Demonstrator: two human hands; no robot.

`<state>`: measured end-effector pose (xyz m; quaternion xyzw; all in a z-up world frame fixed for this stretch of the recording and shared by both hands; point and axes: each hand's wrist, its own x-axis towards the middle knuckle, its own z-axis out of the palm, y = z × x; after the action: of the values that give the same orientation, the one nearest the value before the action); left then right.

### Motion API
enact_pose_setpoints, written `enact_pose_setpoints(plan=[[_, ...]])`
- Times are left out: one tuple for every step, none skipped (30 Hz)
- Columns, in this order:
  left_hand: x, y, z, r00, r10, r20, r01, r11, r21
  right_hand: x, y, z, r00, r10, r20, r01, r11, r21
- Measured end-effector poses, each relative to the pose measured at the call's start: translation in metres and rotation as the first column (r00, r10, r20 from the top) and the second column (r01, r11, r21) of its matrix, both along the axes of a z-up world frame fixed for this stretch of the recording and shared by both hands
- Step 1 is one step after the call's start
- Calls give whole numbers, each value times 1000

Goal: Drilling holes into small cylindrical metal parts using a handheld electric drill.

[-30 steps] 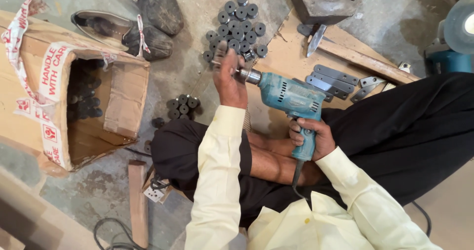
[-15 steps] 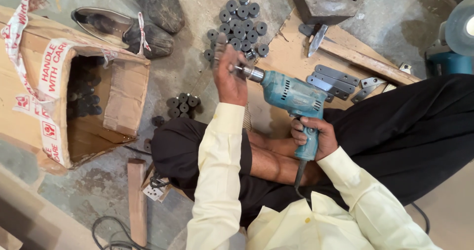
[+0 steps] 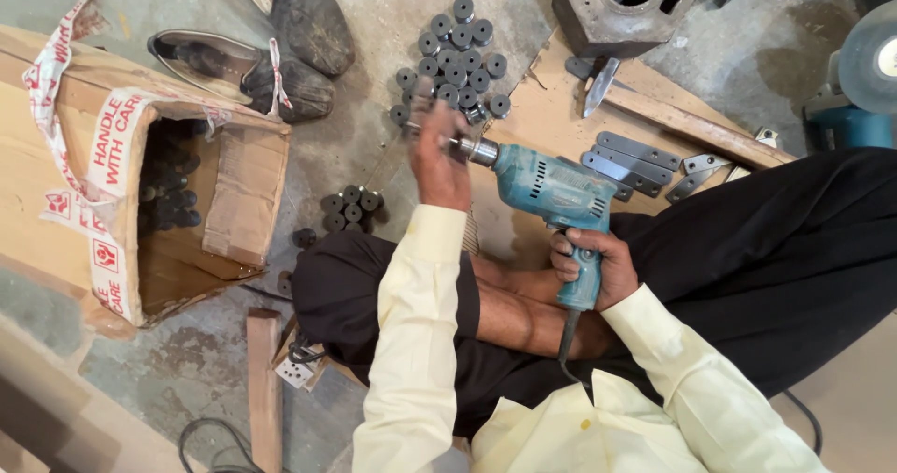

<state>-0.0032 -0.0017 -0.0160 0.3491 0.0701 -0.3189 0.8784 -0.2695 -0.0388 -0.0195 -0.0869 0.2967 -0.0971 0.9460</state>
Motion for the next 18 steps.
enact_pose_setpoints(plan=[[0, -1, -2, 1000, -3, 1, 3, 1000, 0, 1, 0, 1, 1000, -3, 1, 3, 1000, 0], [-1, -1, -5, 999, -32, 16, 32, 999, -8, 1, 0, 1, 1000, -2, 5, 2, 1000, -1], [-2, -1, -8, 998, -62, 33, 62, 998, -15, 2, 0, 2, 1000, -2, 9, 2, 1000, -2], [-1, 0, -1, 998, -58, 27, 58, 998, -12, 0, 0, 4, 1000, 2, 4, -2, 1000, 0], [0, 1, 6, 998, -49, 34, 49, 999, -6, -3, -1, 7, 1000, 2, -13, -1, 1000, 22], [4, -1, 15, 998, -48, 50, 48, 999, -2, -1, -2, 9, 1000, -7, -21, 8, 999, 42], [5, -1, 17, 997, -52, 54, 53, 999, -1, 0, -1, 7, 1000, -12, -17, 12, 999, 43], [4, -2, 19, 997, -42, 68, 41, 999, 15, -1, -1, 6, 1000, -10, -20, 11, 999, 41], [4, -3, 20, 996, -32, 83, 29, 999, 32, -1, -1, 4, 1000, -9, -24, 10, 999, 38], [1, -2, 10, 996, -38, 84, 36, 999, 30, -1, -1, 3, 1000, -16, -23, 16, 999, 36], [-2, -2, -1, 995, -46, 89, 46, 999, -2, 0, -1, 2, 1000, -14, -11, 14, 999, 32], [-5, 1, -12, 995, -45, 94, 48, 998, -32, 1, -1, 1, 1000, -4, 0, 4, 1000, 28], [-4, -1, -4, 995, -43, 93, 46, 998, -33, 0, -2, 1, 1000, -2, -1, 2, 1000, 27], [-3, -1, 4, 996, -45, 80, 49, 997, -53, -1, -1, 1, 1000, -7, -5, 7, 999, 37], [-3, -2, 12, 997, -47, 66, 52, 996, -72, -2, -2, 1, 1000, -13, -9, 13, 999, 46], [-1, -2, 18, 996, -49, 68, 54, 996, -69, -2, -1, 2, 1000, -15, -7, 15, 999, 49], [1, -2, 24, 997, -50, 58, 52, 998, -25, -2, -1, 3, 1000, -13, -4, 13, 998, 56], [2, -4, 31, 998, -50, 49, 49, 999, 17, -2, -3, 4, 1000, -11, 0, 11, 998, 59]])
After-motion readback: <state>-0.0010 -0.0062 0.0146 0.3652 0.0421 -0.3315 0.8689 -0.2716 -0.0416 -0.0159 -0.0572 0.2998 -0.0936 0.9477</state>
